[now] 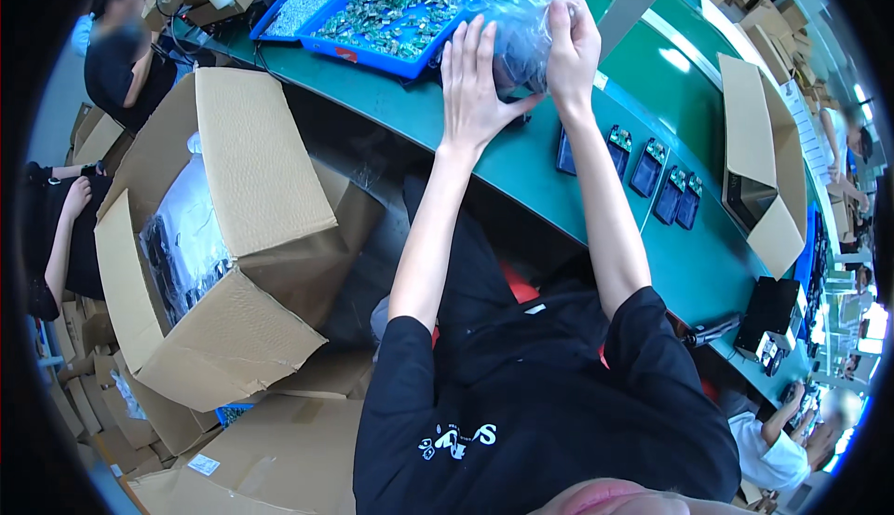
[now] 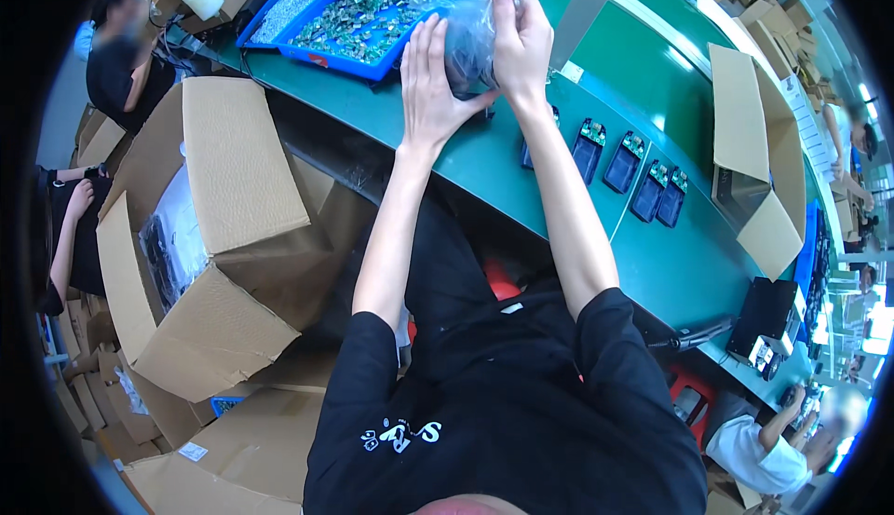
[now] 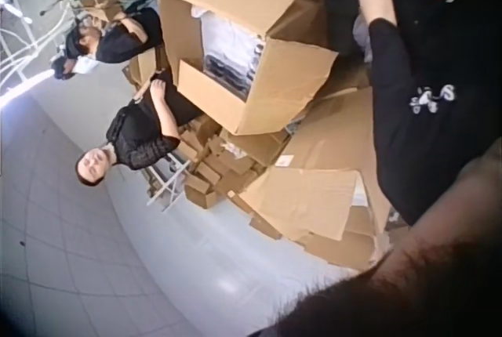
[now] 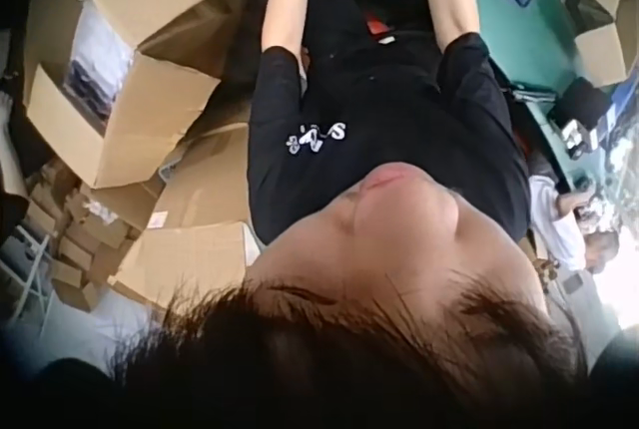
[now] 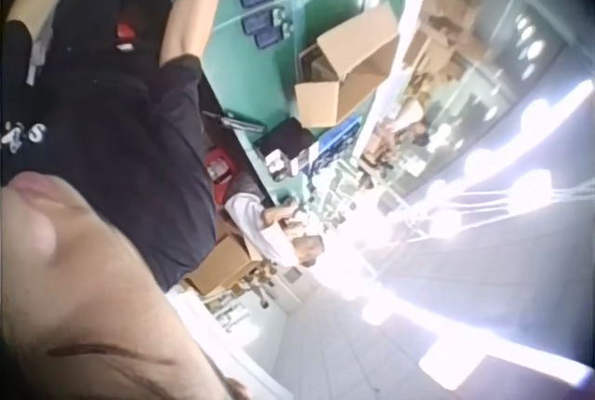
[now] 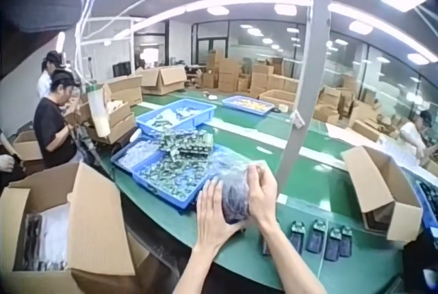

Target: Assembling electronic components into plastic housings and packaging them into boxes.

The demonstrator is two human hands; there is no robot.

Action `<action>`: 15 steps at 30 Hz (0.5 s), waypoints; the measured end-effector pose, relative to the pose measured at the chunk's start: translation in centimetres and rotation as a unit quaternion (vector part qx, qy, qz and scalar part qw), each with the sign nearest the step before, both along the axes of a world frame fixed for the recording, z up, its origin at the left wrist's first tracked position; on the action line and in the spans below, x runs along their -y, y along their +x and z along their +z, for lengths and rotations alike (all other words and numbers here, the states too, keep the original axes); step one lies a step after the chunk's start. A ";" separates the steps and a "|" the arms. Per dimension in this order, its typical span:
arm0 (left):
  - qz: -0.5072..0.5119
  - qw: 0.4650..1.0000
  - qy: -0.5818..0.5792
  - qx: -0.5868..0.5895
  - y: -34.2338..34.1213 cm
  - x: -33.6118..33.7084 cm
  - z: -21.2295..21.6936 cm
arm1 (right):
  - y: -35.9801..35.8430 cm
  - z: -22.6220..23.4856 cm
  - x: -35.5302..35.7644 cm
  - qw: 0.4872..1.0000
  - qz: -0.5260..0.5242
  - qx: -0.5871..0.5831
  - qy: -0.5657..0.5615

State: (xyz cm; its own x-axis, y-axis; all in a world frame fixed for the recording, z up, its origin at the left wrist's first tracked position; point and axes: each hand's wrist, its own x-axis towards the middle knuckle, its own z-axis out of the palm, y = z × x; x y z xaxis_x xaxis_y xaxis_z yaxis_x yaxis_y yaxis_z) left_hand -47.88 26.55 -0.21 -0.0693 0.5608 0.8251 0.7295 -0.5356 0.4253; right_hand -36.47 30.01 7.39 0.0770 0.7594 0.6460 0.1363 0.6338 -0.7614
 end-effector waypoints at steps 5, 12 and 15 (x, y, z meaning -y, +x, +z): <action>-0.009 0.999 0.037 0.022 0.5 -0.8 0.1 | -1.0 1.0 0.8 0.999 -0.012 0.042 -0.006; 0.004 0.997 0.063 0.039 0.5 -1.6 0.2 | 1.3 1.6 -1.8 0.996 -0.012 -0.047 0.072; -0.008 0.997 0.072 0.036 1.1 -1.8 0.0 | 1.5 2.4 -1.4 0.991 -0.016 -0.117 0.064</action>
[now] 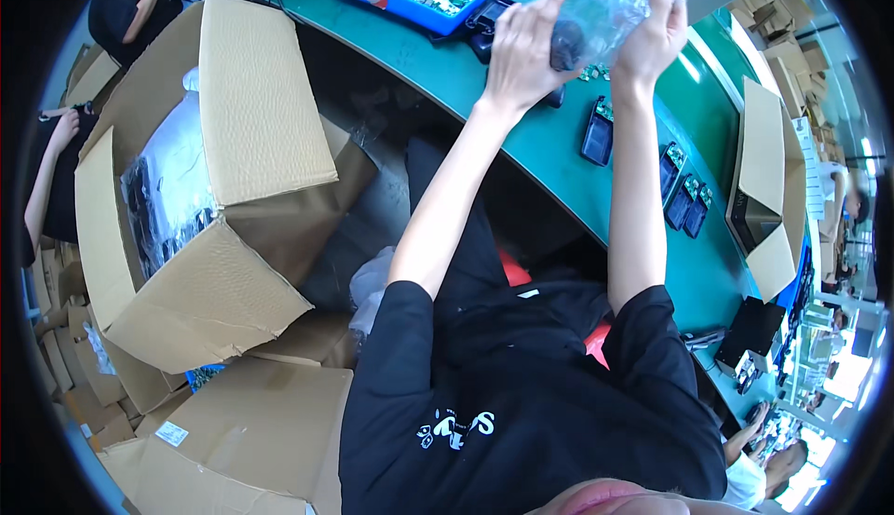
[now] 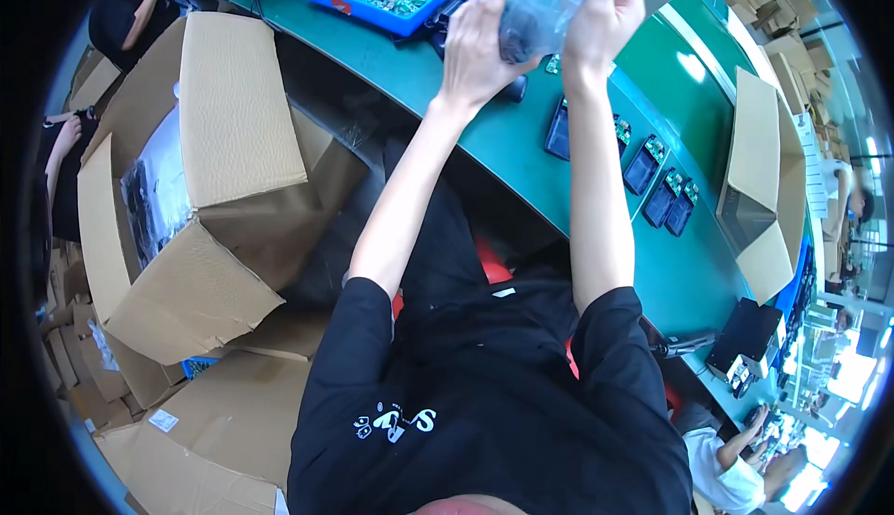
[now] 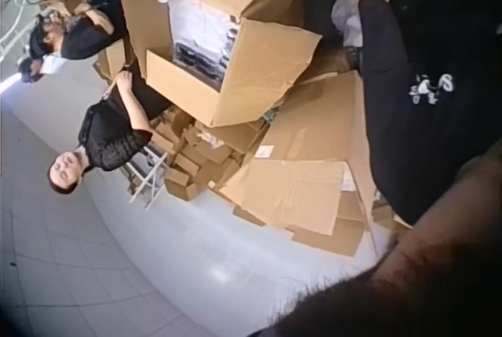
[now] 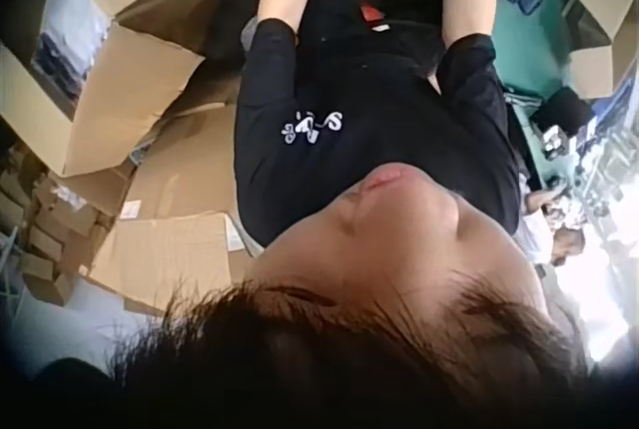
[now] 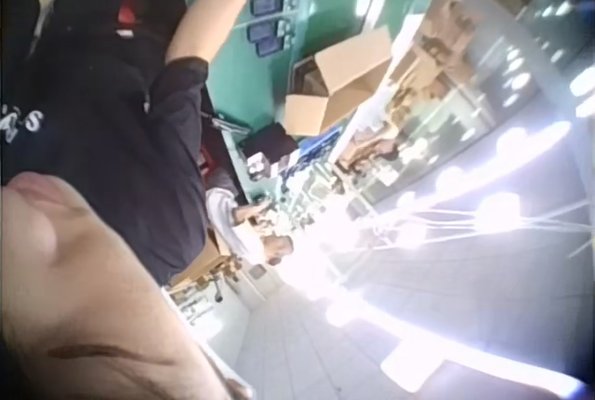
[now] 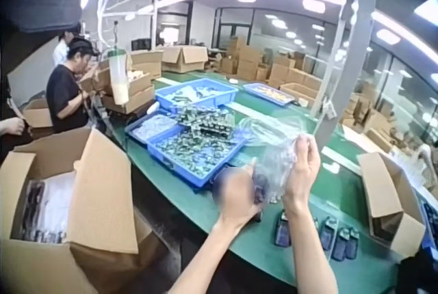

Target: Assembling electronic components into plastic housings and packaging them into boxes.

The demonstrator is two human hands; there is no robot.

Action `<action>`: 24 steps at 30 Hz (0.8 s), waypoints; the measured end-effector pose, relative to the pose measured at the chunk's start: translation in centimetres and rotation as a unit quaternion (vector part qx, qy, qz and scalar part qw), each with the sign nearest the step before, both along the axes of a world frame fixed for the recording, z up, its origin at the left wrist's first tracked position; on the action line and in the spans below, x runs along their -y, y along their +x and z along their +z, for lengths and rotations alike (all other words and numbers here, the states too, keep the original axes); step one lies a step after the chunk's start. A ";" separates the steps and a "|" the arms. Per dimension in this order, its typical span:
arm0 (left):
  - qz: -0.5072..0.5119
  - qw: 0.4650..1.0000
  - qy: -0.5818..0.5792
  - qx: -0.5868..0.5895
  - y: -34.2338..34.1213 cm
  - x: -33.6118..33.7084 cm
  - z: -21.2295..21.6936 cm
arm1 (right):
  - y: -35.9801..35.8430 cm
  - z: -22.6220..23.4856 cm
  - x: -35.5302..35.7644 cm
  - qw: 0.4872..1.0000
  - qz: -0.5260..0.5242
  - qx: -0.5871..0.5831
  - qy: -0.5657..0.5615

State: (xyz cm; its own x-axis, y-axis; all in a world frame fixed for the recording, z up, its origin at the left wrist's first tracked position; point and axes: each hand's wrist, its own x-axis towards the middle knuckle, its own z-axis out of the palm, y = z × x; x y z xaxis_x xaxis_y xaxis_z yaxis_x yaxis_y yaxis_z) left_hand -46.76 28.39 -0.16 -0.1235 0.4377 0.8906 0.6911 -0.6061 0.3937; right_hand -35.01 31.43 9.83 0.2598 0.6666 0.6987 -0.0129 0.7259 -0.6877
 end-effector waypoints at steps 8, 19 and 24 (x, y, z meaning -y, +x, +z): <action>-0.041 0.993 -0.003 -0.113 0.3 -0.7 -0.2 | 6.0 5.1 4.1 0.988 -0.052 -0.147 0.018; -0.079 0.973 -0.046 -0.211 -1.0 0.8 1.1 | 10.9 1.7 11.0 0.974 -0.166 -0.145 -0.056; -0.069 0.976 -0.005 -0.207 0.0 1.1 1.4 | 13.7 0.8 14.6 0.965 -0.208 -0.133 -0.085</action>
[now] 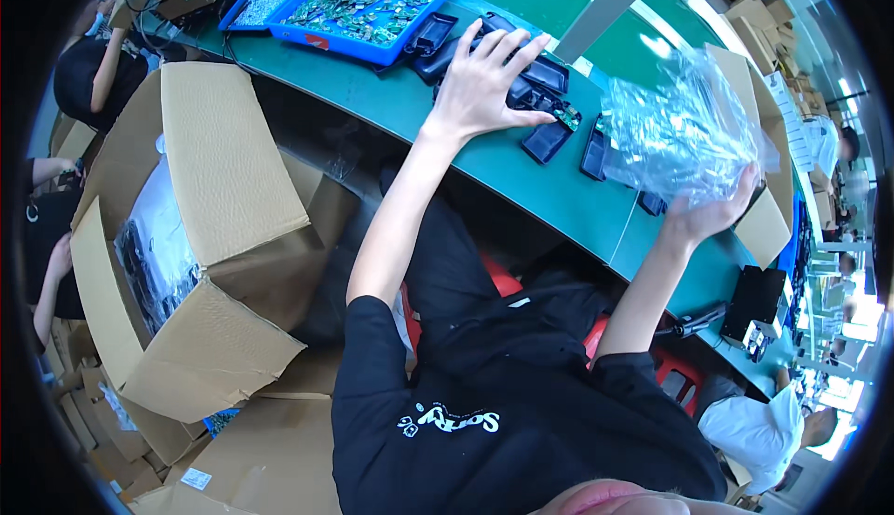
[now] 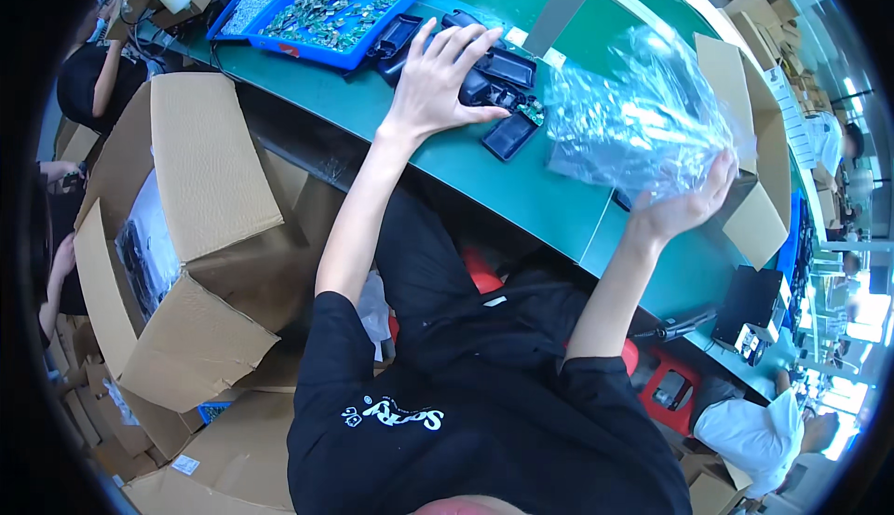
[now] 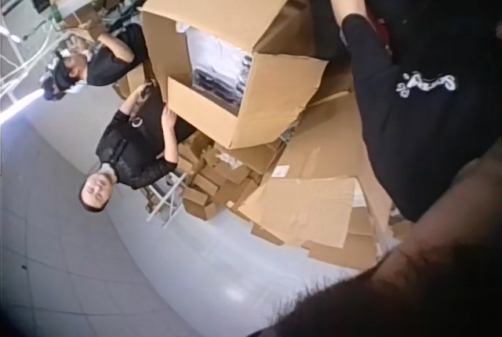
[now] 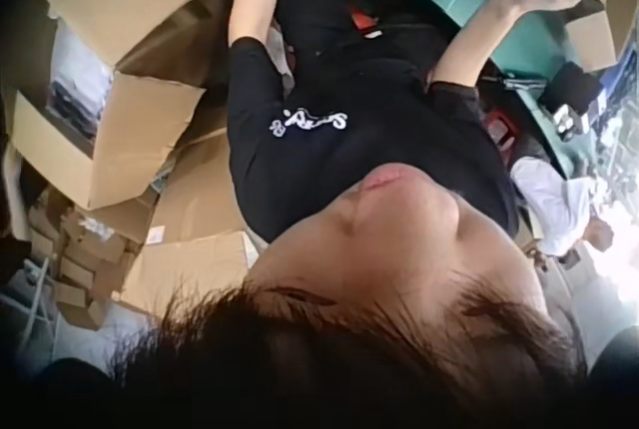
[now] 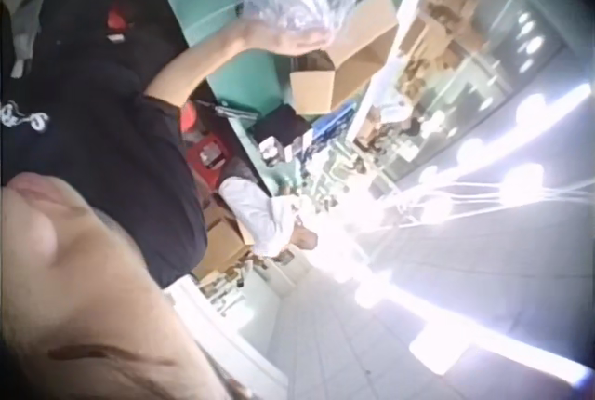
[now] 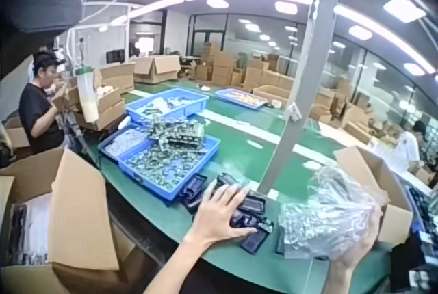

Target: Assembling electronic components into plastic housings and packaging them into boxes.

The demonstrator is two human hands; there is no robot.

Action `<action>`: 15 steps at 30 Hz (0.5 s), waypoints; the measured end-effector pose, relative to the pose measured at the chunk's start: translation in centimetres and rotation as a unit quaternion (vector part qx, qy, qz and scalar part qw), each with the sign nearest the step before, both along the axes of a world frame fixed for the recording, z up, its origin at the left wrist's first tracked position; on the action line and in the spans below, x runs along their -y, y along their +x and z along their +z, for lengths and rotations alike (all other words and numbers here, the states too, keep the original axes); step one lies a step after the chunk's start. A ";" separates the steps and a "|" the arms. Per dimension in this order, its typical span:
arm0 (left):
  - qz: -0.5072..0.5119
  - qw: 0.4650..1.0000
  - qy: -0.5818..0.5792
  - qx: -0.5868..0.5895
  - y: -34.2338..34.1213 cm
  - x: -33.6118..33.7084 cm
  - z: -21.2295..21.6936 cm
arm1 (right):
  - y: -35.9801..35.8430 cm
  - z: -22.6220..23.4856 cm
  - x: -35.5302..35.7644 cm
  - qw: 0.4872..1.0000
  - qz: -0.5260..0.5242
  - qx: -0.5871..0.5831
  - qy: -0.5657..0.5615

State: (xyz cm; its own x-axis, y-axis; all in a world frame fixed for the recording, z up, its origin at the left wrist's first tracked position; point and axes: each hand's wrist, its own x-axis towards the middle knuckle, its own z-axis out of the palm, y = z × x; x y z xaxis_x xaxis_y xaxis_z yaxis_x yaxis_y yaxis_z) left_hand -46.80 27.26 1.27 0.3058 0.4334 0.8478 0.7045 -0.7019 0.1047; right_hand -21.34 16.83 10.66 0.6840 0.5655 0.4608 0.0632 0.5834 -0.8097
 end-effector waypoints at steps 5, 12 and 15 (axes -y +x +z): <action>-0.024 0.997 0.075 0.007 -0.1 0.6 -1.0 | 1.0 -0.8 2.4 0.996 -0.083 -0.017 -0.033; -0.155 0.840 -0.163 0.494 6.6 16.3 3.5 | -2.5 -13.1 7.8 0.984 0.101 0.134 -0.056; -0.325 0.495 -0.295 0.750 7.2 19.8 1.8 | -9.0 -20.7 10.7 0.868 0.346 0.241 -0.263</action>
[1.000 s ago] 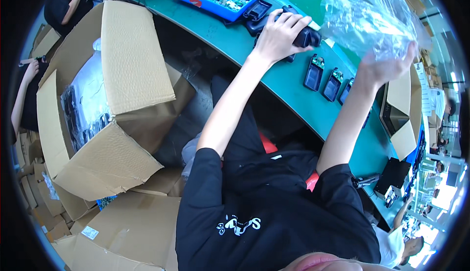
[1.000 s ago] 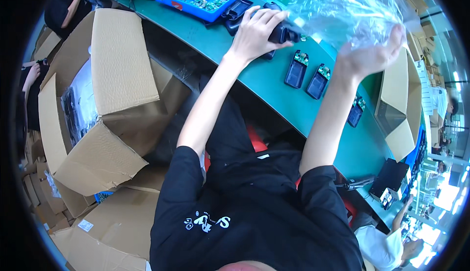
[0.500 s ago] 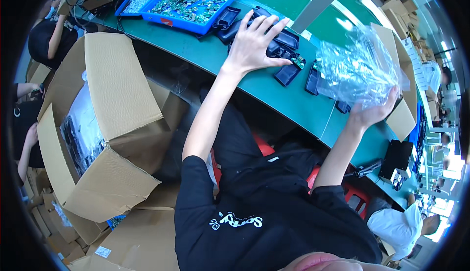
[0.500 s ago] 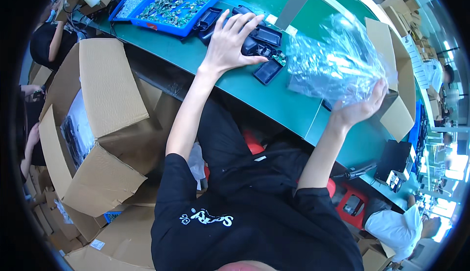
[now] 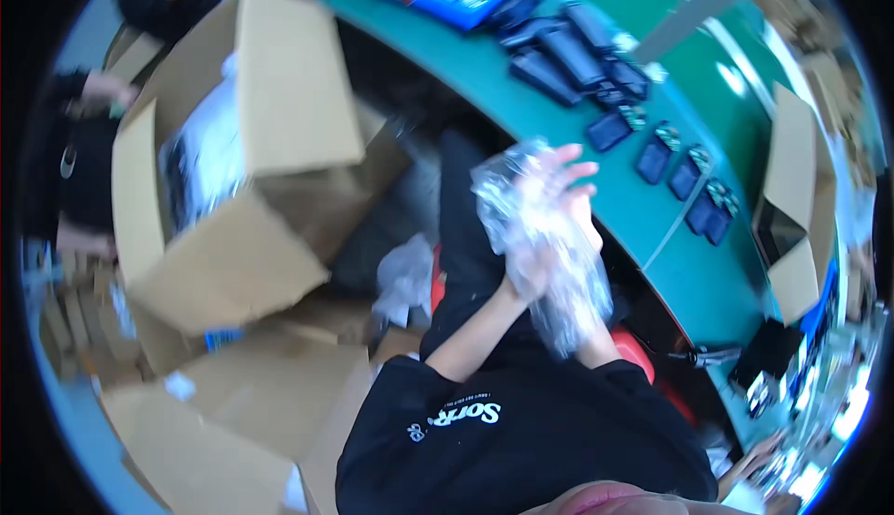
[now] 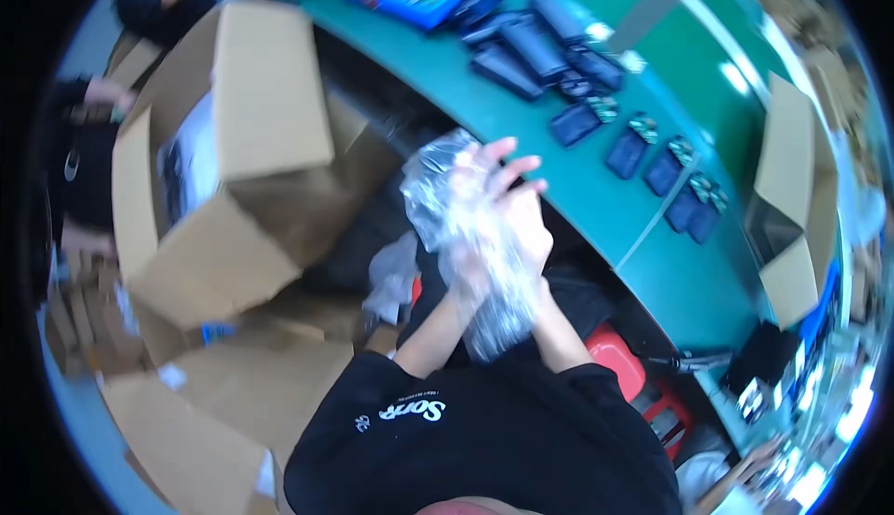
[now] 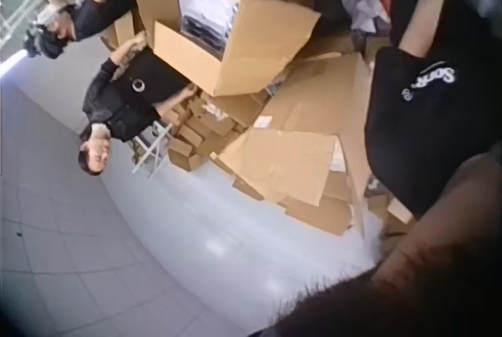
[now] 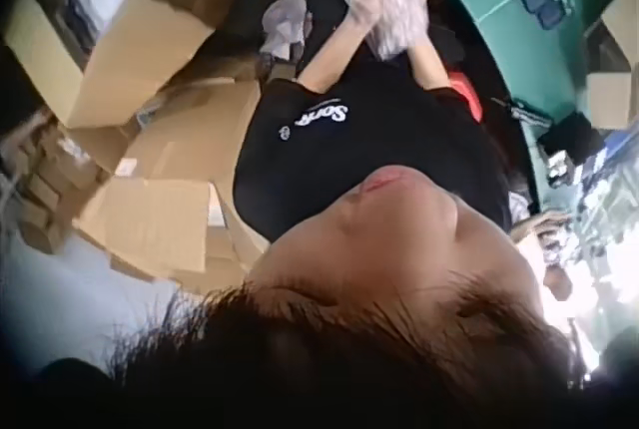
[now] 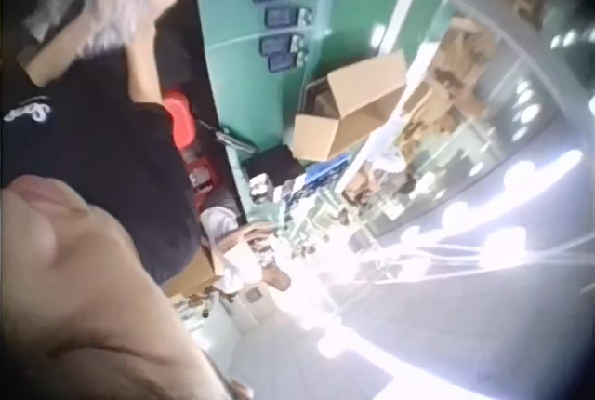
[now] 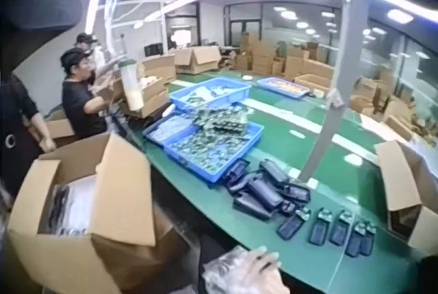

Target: Assembling electronic components into plastic housings and packaging them into boxes.

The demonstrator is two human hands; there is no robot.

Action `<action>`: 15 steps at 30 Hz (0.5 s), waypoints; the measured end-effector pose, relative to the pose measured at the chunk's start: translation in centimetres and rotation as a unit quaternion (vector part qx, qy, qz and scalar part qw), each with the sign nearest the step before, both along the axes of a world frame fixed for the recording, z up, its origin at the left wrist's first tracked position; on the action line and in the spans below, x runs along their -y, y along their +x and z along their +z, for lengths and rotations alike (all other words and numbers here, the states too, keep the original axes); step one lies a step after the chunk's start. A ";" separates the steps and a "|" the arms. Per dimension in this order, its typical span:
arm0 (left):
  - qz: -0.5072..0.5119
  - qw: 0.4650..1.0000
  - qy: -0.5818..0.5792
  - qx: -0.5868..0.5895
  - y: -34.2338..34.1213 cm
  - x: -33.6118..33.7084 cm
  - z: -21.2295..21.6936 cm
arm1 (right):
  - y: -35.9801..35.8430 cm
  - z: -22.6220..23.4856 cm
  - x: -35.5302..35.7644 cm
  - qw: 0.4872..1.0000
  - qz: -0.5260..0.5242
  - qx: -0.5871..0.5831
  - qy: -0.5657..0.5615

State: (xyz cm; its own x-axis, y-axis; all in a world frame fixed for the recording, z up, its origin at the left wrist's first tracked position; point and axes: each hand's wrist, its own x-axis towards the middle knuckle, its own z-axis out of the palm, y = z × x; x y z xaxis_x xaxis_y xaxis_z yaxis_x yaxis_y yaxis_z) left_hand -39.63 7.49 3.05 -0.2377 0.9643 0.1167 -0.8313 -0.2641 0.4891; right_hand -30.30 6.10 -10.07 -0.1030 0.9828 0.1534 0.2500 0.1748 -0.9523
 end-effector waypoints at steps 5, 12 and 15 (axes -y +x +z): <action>0.179 0.938 -0.290 0.066 -6.8 8.1 -10.7 | -6.3 6.3 2.5 0.900 0.331 0.167 0.229; 0.278 0.907 -0.311 0.049 -0.7 18.2 -7.9 | -8.6 1.6 7.3 0.866 0.478 0.063 0.134; 0.294 0.866 -0.371 0.163 1.2 24.1 -9.5 | -9.1 2.4 11.4 0.764 0.595 0.115 0.221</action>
State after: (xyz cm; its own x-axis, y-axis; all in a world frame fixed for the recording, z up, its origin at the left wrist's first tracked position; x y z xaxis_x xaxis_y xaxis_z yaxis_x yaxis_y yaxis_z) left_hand -38.46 -16.59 -6.43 -0.6168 0.4460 -0.6486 -0.7854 -0.4033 0.4696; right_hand -39.40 -5.26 -7.70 -0.9577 0.0294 0.2863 -0.1847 0.7002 -0.6897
